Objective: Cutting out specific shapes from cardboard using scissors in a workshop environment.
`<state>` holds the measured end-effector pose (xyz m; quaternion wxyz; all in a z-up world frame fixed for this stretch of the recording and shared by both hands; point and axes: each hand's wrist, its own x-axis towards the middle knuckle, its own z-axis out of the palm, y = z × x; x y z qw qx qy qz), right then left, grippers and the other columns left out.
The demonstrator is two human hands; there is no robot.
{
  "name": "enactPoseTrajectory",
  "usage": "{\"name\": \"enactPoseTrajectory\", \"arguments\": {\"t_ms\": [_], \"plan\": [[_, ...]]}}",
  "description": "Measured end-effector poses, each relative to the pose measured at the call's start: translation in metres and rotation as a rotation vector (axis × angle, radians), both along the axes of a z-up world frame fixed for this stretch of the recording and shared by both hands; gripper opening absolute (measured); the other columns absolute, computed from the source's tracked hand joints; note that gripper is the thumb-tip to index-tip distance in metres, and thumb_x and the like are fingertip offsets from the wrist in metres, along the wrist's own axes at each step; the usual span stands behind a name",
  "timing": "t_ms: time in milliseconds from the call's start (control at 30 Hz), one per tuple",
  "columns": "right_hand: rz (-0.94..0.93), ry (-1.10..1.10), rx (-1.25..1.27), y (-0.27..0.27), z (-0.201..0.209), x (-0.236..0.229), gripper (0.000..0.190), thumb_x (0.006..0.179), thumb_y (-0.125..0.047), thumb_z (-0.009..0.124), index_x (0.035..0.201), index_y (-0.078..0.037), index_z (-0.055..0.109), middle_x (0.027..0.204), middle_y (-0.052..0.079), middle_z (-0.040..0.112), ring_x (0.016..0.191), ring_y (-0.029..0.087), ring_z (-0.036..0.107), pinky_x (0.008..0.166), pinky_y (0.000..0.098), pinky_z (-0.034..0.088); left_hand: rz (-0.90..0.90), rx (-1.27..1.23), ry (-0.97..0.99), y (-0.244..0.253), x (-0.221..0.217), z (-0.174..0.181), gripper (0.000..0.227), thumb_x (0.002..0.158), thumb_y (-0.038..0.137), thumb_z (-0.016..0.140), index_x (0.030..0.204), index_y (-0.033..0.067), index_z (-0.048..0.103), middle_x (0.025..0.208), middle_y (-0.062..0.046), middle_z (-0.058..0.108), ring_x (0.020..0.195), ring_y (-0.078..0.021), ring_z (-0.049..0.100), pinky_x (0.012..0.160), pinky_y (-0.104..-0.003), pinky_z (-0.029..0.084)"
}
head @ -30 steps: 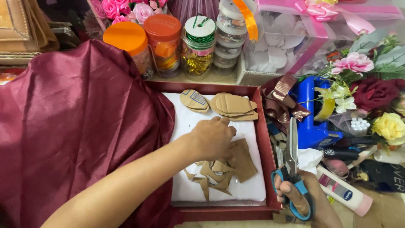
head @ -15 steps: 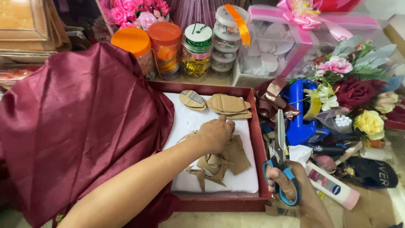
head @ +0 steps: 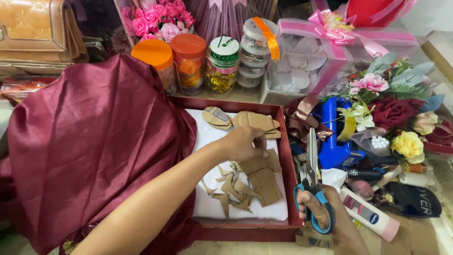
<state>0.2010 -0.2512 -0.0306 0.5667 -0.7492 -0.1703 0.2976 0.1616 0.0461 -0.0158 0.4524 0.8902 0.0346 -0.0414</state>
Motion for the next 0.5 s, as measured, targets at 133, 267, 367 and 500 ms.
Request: {"name": "enactPoseTrajectory", "arguments": {"t_ms": [133, 267, 367, 500], "plan": [[0.014, -0.018, 0.01, -0.002, -0.005, 0.003, 0.057, 0.076, -0.049, 0.073, 0.067, 0.007, 0.065, 0.059, 0.019, 0.059, 0.051, 0.028, 0.062, 0.044, 0.0377, 0.055, 0.096, -0.019, -0.059, 0.002, -0.015, 0.034, 0.019, 0.08, 0.032, 0.075, 0.092, 0.0175, 0.069, 0.091, 0.004, 0.075, 0.085, -0.0152, 0.068, 0.076, -0.032, 0.051], [-0.056, -0.074, 0.031, 0.0, -0.013, 0.005, 0.058, 0.076, -0.053, 0.071, 0.074, 0.006, 0.068, 0.063, 0.019, 0.063, 0.05, 0.029, 0.065, 0.046, 0.037, 0.054, 0.28, -0.248, -0.126, 0.013, -0.02, 0.041, 0.013, 0.084, 0.023, 0.076, 0.086, 0.0163, 0.065, 0.081, 0.005, 0.067, 0.075, -0.0104, 0.059, 0.07, -0.027, 0.047], [-0.126, -0.176, 0.144, 0.015, -0.002, 0.004, 0.055, 0.081, -0.051, 0.07, 0.077, 0.004, 0.068, 0.066, 0.018, 0.066, 0.054, 0.027, 0.067, 0.049, 0.0354, 0.055, 0.318, -0.497, -0.135, 0.02, -0.033, 0.046, 0.018, 0.091, 0.015, 0.078, 0.085, 0.0122, 0.061, 0.072, 0.002, 0.062, 0.067, -0.0079, 0.055, 0.064, -0.024, 0.046], [-0.096, -0.365, 0.248, 0.046, 0.034, 0.0, 0.037, 0.092, -0.041, 0.067, 0.091, -0.004, 0.067, 0.074, 0.012, 0.07, 0.067, 0.023, 0.07, 0.069, 0.0355, 0.059, 0.281, -0.657, -0.098, 0.022, -0.048, 0.051, 0.018, 0.094, 0.015, 0.075, 0.091, 0.0117, 0.057, 0.077, -0.002, 0.063, 0.071, -0.0096, 0.06, 0.071, -0.024, 0.052]]}}
